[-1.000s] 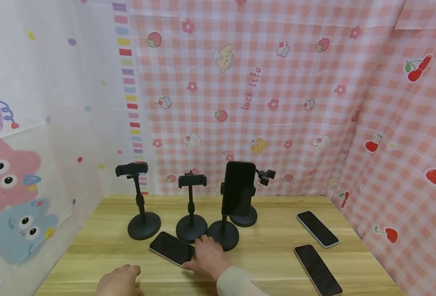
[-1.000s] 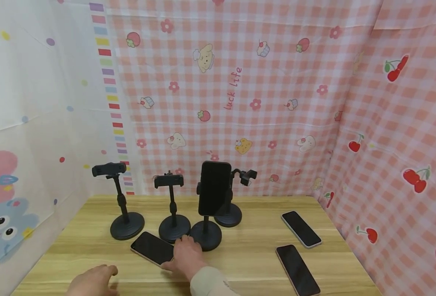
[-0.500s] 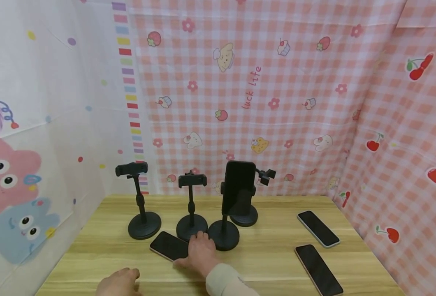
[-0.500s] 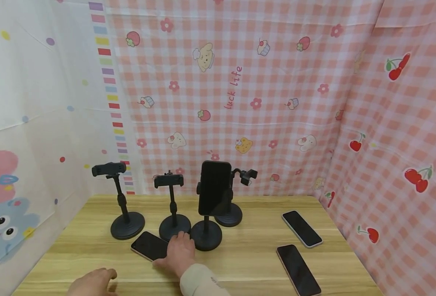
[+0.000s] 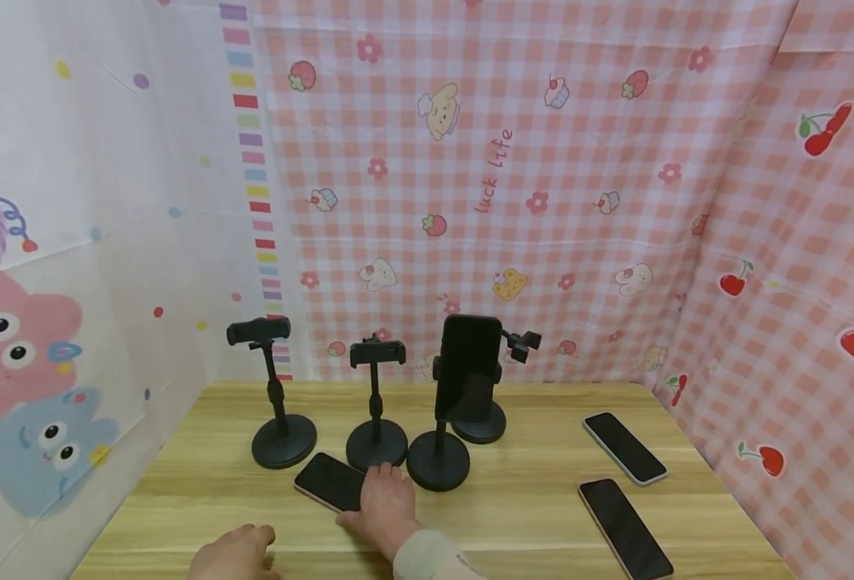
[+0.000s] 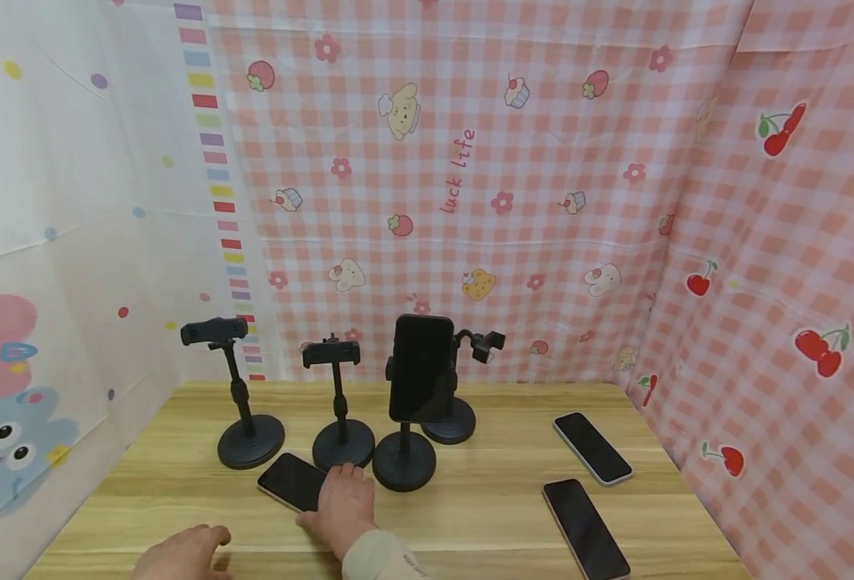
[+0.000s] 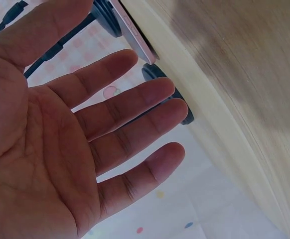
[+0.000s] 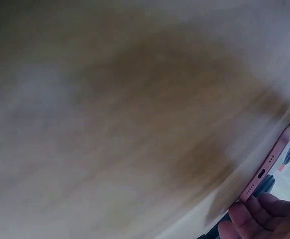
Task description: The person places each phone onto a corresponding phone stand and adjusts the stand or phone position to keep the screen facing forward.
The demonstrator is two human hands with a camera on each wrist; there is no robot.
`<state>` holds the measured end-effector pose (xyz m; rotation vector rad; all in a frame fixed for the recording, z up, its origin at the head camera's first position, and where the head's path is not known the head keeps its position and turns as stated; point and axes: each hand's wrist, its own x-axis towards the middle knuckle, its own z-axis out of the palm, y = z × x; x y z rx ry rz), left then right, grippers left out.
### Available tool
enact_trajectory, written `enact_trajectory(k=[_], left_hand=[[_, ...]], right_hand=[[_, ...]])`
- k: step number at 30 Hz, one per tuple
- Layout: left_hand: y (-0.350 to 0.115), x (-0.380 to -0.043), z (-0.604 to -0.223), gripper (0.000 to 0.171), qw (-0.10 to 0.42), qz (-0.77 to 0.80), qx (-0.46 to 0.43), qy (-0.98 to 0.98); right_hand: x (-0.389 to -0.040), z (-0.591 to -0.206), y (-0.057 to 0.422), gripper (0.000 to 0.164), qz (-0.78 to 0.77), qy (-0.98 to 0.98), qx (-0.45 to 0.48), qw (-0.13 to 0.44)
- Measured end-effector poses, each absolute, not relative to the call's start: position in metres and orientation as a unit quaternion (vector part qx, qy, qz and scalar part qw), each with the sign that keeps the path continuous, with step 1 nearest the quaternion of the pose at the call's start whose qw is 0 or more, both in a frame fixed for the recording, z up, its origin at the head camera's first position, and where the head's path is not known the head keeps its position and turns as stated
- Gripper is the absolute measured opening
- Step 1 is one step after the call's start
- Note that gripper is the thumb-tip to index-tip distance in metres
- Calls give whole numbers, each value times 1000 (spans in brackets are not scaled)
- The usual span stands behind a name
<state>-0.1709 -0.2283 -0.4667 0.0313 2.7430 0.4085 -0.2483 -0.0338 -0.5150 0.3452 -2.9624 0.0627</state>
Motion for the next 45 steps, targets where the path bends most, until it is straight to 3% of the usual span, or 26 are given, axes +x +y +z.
enact_trajectory(k=[14, 27, 36, 45], left_hand=[[-225, -168, -463, 48, 177, 135, 17, 975], [-221, -167, -463, 48, 169, 131, 20, 977], [-219, -168, -463, 50, 184, 126, 14, 975], [-218, -171, -466, 51, 198, 137, 6, 971]], right_hand=[[-251, -511, -33, 81, 3, -993, 120, 14], [-250, -506, -29, 78, 23, -989, 146, 9], [-250, -498, -27, 80, 10, -987, 157, -36], [-250, -498, -27, 78, -15, -986, 162, -34]])
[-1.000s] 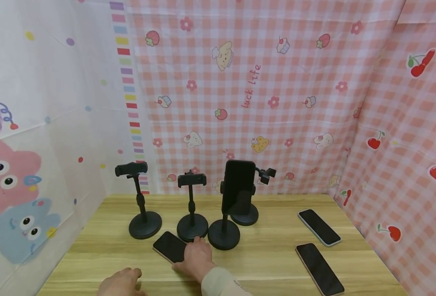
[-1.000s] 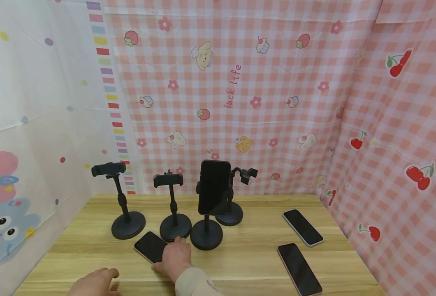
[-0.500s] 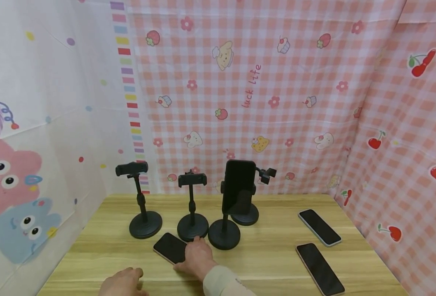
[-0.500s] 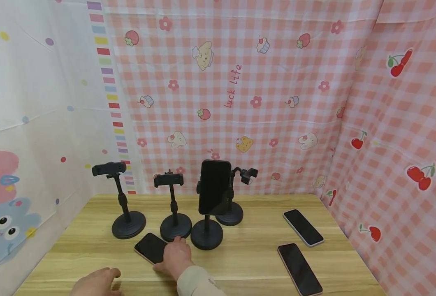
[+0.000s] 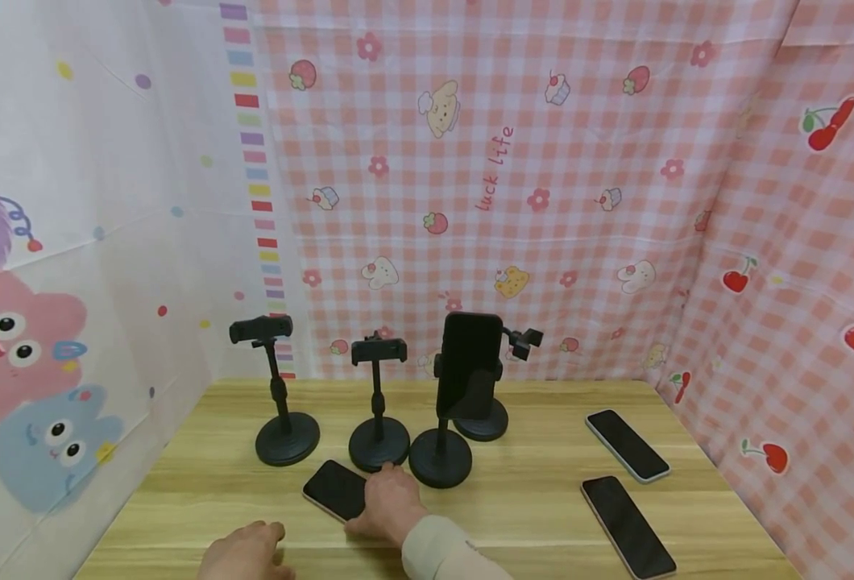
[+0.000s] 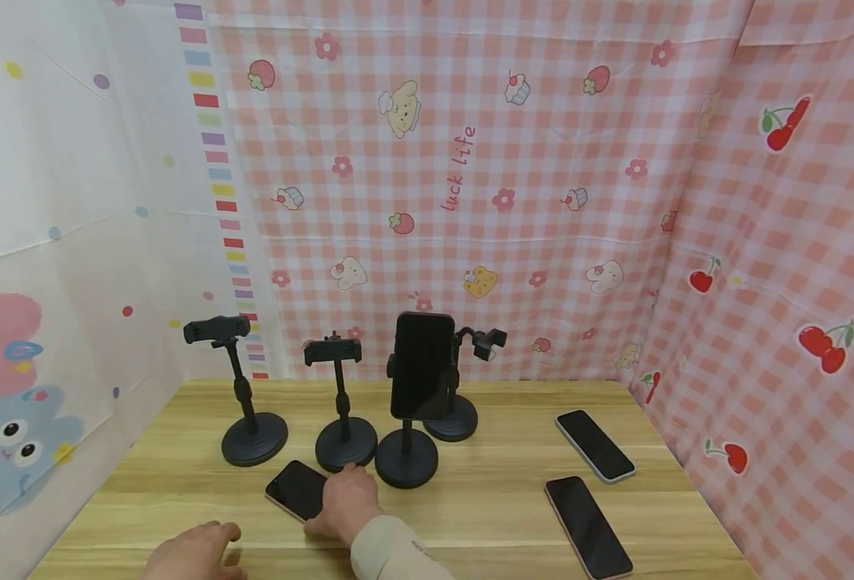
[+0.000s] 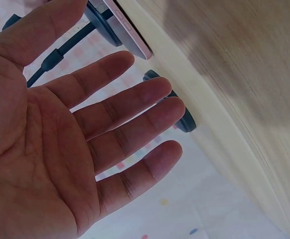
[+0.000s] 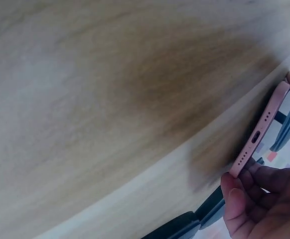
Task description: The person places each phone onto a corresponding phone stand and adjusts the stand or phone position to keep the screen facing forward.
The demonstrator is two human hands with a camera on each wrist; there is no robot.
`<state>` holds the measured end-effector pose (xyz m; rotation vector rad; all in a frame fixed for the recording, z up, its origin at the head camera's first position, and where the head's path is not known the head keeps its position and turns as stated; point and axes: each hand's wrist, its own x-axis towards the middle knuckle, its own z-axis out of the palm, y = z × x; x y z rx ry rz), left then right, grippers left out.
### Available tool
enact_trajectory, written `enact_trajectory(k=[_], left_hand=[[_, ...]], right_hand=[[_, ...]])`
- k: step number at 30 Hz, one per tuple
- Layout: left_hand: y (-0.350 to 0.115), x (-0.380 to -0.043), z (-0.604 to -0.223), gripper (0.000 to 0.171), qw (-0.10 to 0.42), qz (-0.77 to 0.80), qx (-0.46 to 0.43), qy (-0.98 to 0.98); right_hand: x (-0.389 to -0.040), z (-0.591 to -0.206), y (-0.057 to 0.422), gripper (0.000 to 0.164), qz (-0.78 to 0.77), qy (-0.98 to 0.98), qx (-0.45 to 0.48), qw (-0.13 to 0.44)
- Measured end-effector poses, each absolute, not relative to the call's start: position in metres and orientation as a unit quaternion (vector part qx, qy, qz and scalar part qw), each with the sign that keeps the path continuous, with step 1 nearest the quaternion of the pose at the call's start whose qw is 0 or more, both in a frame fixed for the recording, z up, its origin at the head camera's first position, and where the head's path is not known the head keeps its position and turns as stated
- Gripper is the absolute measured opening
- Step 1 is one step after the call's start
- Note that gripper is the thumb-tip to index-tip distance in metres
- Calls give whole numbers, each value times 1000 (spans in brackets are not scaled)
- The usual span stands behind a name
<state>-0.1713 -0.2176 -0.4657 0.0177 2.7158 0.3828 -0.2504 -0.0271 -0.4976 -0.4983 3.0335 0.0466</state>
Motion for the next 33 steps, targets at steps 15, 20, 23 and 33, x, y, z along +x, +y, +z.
enact_trajectory(k=[15, 20, 23, 33], left_hand=[[-216, -172, -467, 50, 197, 144, 15, 970], [-215, -169, -463, 50, 193, 139, 25, 971], [-214, -168, -460, 49, 190, 138, 29, 972], [-209, -169, -460, 48, 169, 130, 30, 977]], right_hand=[[-248, -491, -21, 70, 78, 976, -198, 47], [-244, -490, -20, 68, 70, 975, -204, 47], [-241, -488, -20, 68, 73, 975, -207, 43], [-233, -483, -16, 68, 80, 971, -214, 74]])
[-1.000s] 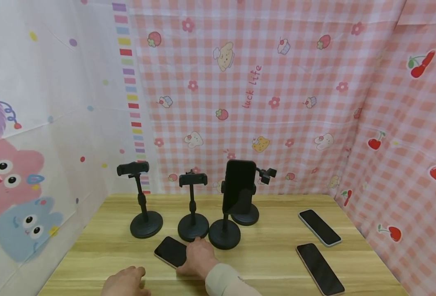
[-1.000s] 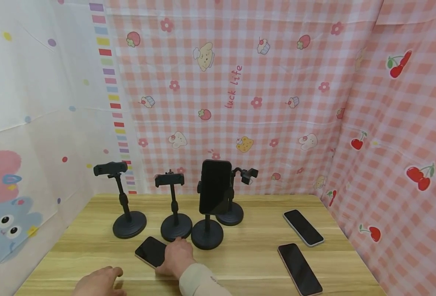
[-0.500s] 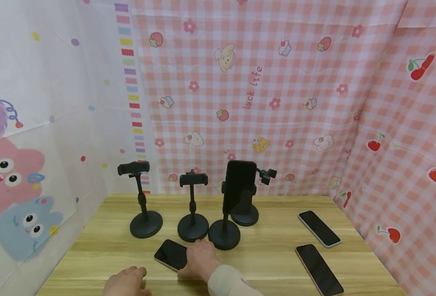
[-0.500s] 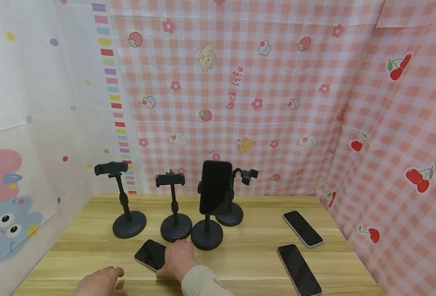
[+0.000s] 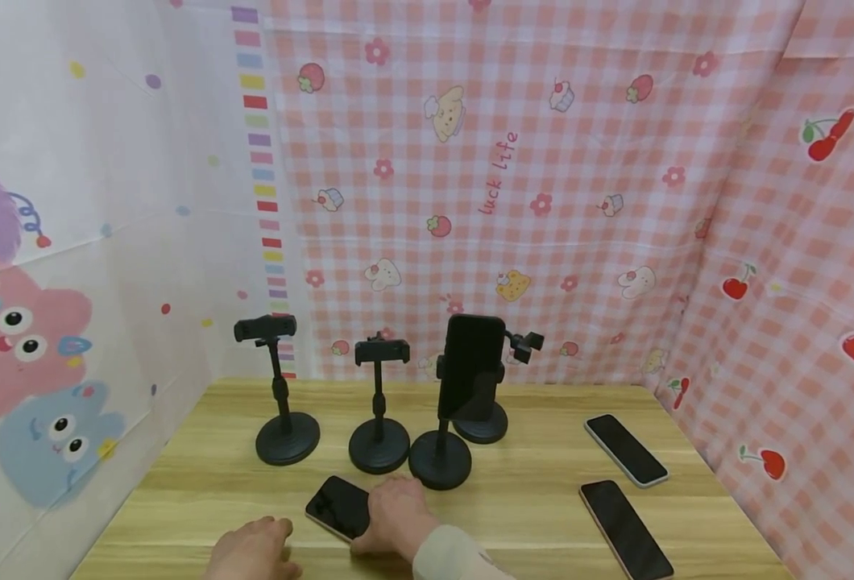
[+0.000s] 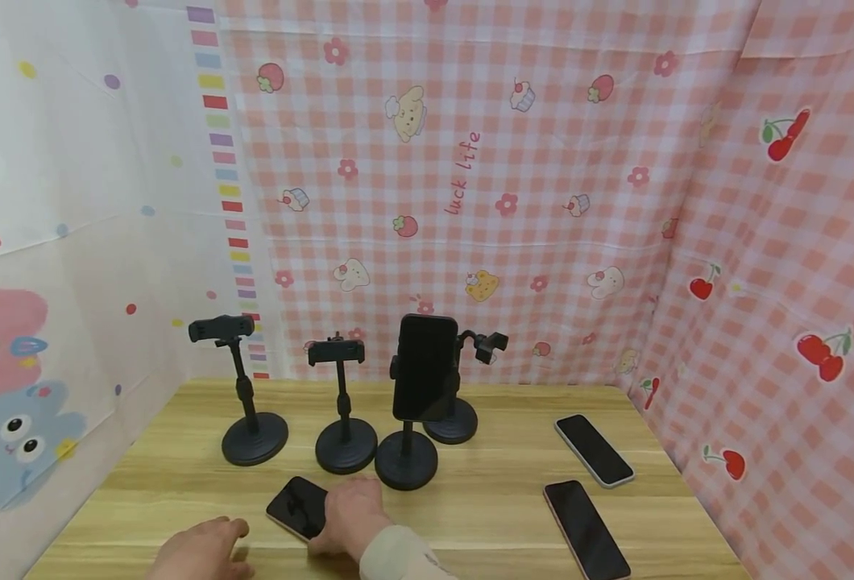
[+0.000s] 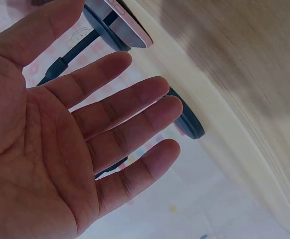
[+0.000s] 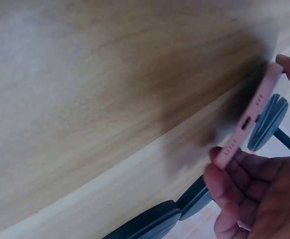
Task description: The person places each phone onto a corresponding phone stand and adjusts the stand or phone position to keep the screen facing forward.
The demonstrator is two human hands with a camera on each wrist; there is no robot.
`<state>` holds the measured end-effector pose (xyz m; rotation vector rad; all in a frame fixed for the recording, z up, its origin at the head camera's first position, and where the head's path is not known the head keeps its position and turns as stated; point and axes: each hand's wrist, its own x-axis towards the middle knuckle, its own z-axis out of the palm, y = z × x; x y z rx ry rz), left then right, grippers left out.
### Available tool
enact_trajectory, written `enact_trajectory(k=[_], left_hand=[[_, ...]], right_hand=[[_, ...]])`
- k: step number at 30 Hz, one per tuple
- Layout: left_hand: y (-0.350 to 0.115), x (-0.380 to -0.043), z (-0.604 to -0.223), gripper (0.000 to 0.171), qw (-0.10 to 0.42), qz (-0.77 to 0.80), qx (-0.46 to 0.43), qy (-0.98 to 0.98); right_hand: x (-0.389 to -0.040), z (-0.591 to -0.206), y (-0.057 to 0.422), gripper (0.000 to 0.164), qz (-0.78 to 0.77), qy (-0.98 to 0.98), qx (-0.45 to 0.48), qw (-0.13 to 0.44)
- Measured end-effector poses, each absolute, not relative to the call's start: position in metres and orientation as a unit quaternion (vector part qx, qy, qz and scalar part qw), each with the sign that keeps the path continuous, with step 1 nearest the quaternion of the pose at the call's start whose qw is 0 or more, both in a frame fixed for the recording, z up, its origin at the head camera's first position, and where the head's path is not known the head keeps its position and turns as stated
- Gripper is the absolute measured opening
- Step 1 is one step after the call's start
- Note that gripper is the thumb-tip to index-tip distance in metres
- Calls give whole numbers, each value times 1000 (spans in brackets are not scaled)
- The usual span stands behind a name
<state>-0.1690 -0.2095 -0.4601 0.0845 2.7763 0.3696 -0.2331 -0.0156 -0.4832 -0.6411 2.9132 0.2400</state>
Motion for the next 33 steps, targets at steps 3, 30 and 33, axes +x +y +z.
enact_trajectory(k=[3, 30, 33], left_hand=[[-207, -168, -460, 46, 153, 127, 38, 979], [-194, -175, -468, 40, 187, 120, 30, 975], [-195, -175, -468, 38, 180, 118, 31, 976]], right_hand=[[-231, -483, -14, 66, 74, 970, -213, 87], [-212, -482, 18, 72, -98, 981, -157, -52], [-210, -482, 21, 72, -111, 980, -155, -61]])
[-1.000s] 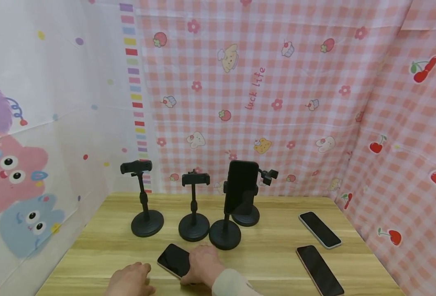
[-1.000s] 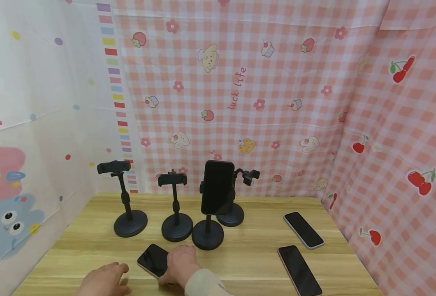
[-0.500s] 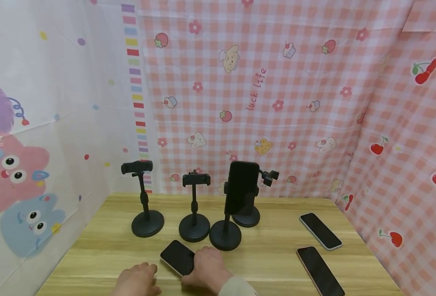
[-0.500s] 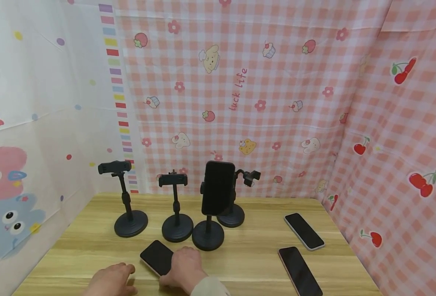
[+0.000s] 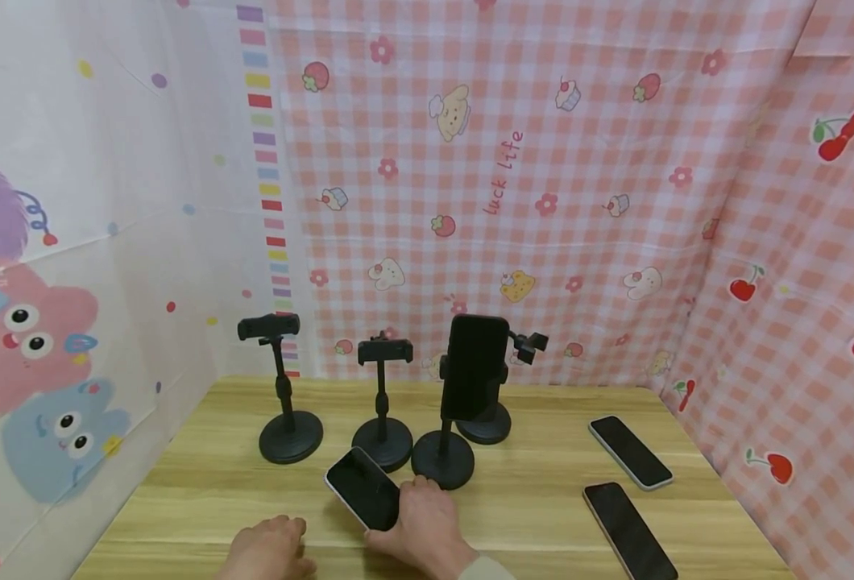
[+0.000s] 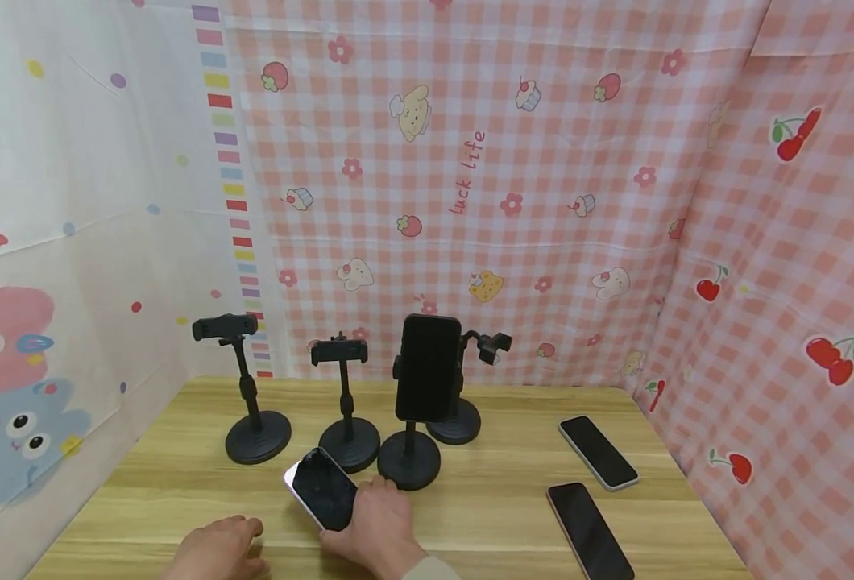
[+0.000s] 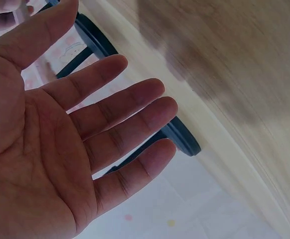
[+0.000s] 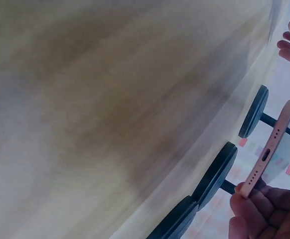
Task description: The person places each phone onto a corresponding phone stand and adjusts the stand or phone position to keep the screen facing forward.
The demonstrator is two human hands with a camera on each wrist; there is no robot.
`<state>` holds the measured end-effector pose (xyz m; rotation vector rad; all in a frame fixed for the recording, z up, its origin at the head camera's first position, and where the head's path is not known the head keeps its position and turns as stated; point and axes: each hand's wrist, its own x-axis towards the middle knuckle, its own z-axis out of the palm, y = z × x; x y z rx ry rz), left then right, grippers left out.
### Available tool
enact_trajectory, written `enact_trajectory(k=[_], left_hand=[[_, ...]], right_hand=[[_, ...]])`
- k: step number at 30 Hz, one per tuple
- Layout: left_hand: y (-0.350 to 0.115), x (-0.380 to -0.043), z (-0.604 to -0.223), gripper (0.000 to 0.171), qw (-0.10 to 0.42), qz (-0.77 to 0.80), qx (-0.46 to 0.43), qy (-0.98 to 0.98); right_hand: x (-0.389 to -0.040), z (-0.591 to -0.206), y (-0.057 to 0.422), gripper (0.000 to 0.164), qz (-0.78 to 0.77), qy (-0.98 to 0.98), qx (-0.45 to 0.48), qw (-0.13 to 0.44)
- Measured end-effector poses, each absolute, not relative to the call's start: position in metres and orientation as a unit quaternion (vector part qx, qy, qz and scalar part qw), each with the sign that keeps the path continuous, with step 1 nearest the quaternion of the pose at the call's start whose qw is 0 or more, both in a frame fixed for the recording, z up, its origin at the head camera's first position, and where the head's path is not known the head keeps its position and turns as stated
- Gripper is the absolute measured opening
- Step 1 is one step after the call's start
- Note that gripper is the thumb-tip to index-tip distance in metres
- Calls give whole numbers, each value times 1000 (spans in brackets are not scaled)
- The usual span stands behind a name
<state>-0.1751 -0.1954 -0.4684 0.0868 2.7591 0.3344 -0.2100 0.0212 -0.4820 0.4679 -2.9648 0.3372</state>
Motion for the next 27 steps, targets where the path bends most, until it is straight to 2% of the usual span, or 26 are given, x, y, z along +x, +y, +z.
enact_trajectory(k=[14, 19, 27], left_hand=[[-200, -169, -468, 30, 134, 127, 57, 981], [-200, -169, -466, 28, 110, 127, 66, 984], [-200, -170, -464, 30, 101, 122, 66, 985]], right_hand=[[-202, -474, 27, 83, 160, -978, 120, 65], [-201, -471, 28, 89, 164, -977, 111, 81], [-199, -470, 30, 88, 170, -971, 109, 129]])
